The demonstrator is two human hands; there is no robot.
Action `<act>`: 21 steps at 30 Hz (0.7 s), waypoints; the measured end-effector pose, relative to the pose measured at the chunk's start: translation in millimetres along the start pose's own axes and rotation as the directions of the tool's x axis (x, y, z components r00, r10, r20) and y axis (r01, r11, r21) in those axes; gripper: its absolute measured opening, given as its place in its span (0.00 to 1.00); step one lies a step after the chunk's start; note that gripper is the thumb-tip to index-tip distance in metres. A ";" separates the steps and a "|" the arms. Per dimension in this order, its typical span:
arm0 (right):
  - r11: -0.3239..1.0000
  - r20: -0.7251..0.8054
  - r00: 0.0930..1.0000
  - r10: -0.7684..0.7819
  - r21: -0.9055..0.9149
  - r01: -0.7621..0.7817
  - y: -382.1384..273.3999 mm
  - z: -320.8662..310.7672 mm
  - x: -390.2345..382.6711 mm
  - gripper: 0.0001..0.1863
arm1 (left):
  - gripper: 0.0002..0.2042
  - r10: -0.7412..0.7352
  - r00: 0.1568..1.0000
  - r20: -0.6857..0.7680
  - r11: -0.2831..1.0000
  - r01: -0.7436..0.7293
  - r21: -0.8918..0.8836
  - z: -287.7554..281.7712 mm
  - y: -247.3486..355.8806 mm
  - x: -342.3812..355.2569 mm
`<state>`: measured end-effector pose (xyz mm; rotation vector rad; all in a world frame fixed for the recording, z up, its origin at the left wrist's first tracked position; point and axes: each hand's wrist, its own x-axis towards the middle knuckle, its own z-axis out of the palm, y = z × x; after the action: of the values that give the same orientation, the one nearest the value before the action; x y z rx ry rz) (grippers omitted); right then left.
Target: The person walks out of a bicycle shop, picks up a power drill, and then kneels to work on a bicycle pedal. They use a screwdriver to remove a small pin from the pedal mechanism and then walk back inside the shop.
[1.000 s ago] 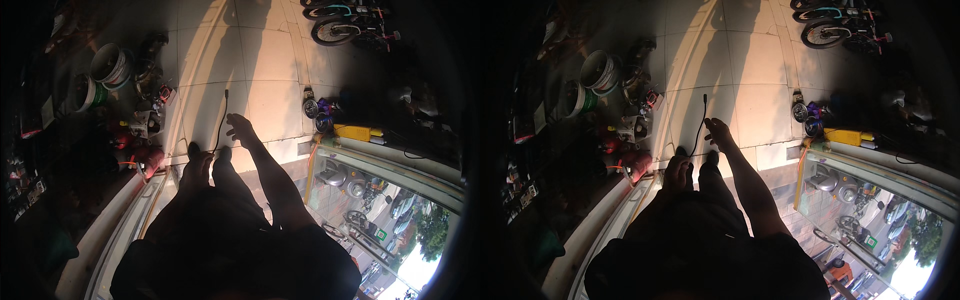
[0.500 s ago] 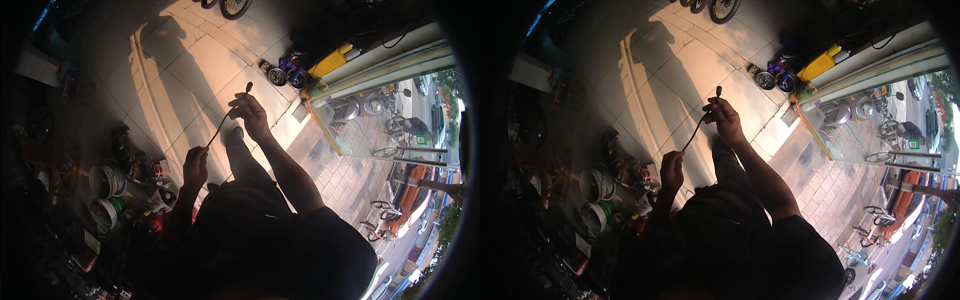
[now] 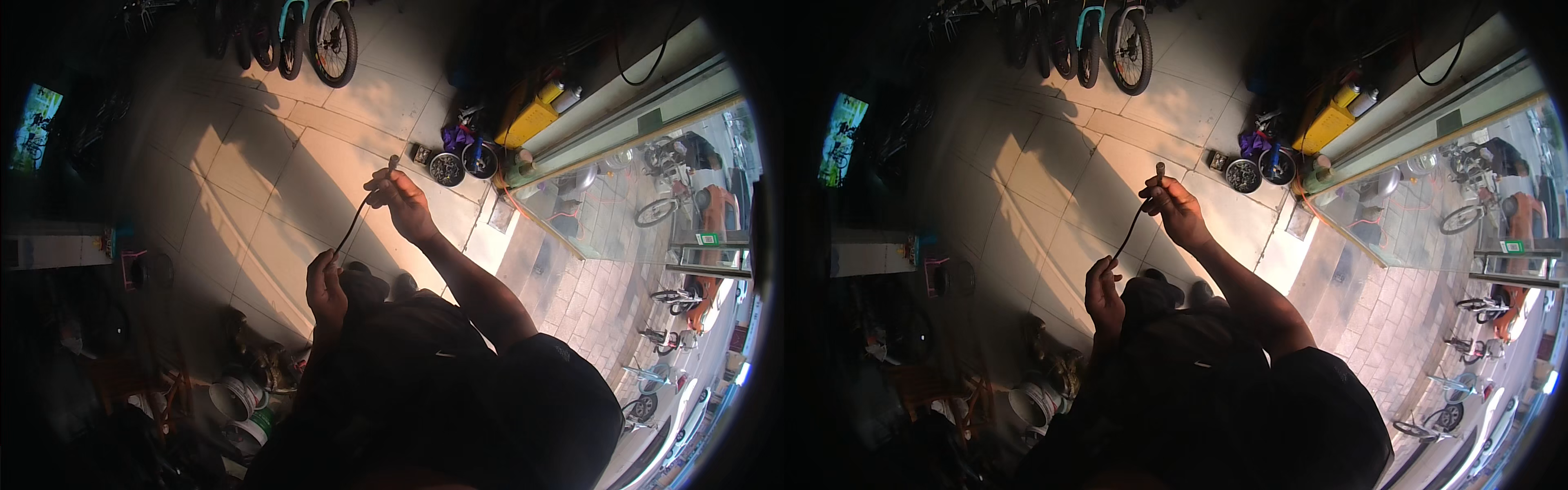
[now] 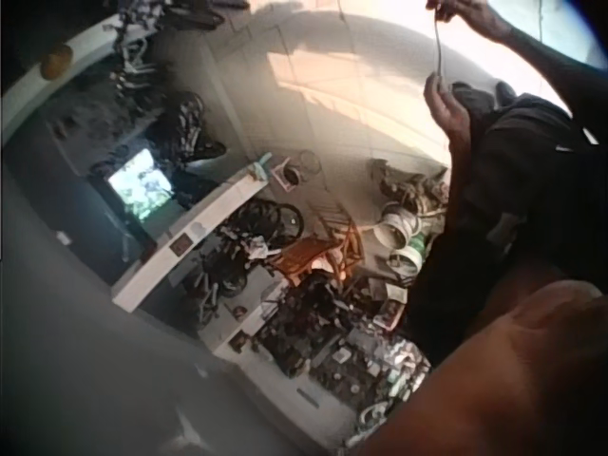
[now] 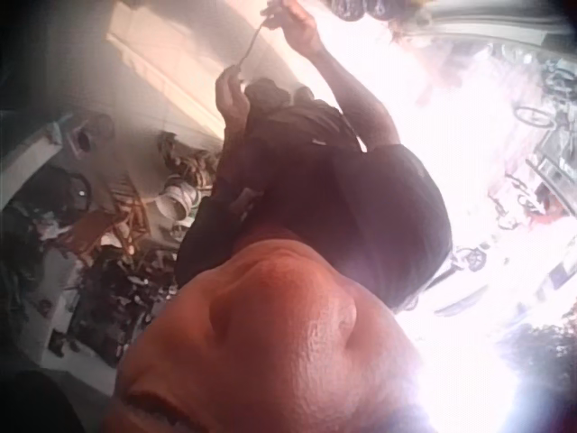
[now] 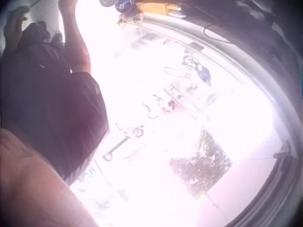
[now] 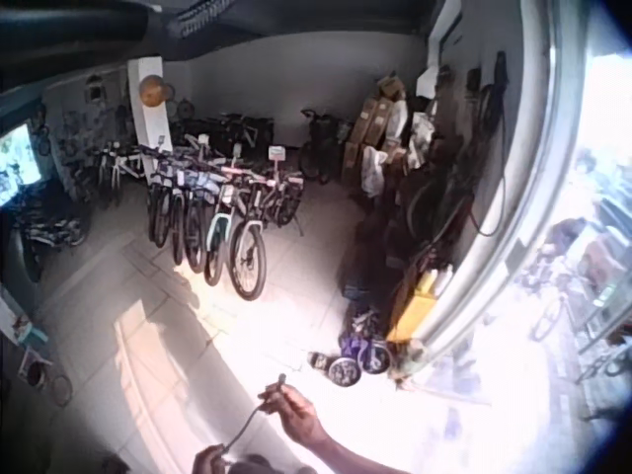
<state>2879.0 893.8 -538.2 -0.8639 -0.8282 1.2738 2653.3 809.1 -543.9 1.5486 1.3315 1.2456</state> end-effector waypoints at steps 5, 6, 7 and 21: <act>0.976 -0.083 0.995 0.056 -0.207 -0.072 9.1 -20.1 150.9 0.16 | 0.14 -0.299 0.949 0.096 0.902 0.314 -0.296 32.6 -26.3 198.9; 0.967 -0.075 0.995 0.067 -0.239 -0.083 6.8 -22.1 181.1 0.16 | 0.17 -0.356 0.925 0.129 0.873 0.379 -0.306 38.3 -27.7 245.7; 0.959 -0.072 0.995 0.073 -0.269 -0.090 3.7 -20.6 210.3 0.17 | 0.17 -0.410 0.889 0.204 0.832 0.456 -0.316 41.5 -31.5 292.6; 0.975 -0.534 0.831 0.158 -0.046 -0.216 -47.3 -124.9 575.0 0.12 | 0.16 -0.141 0.706 0.694 0.912 0.366 -0.187 257.2 -51.2 805.3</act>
<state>3075.1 1450.5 -527.4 -1.3339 -0.3729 1.0813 2882.2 1623.0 -494.8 1.3282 0.7822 0.5758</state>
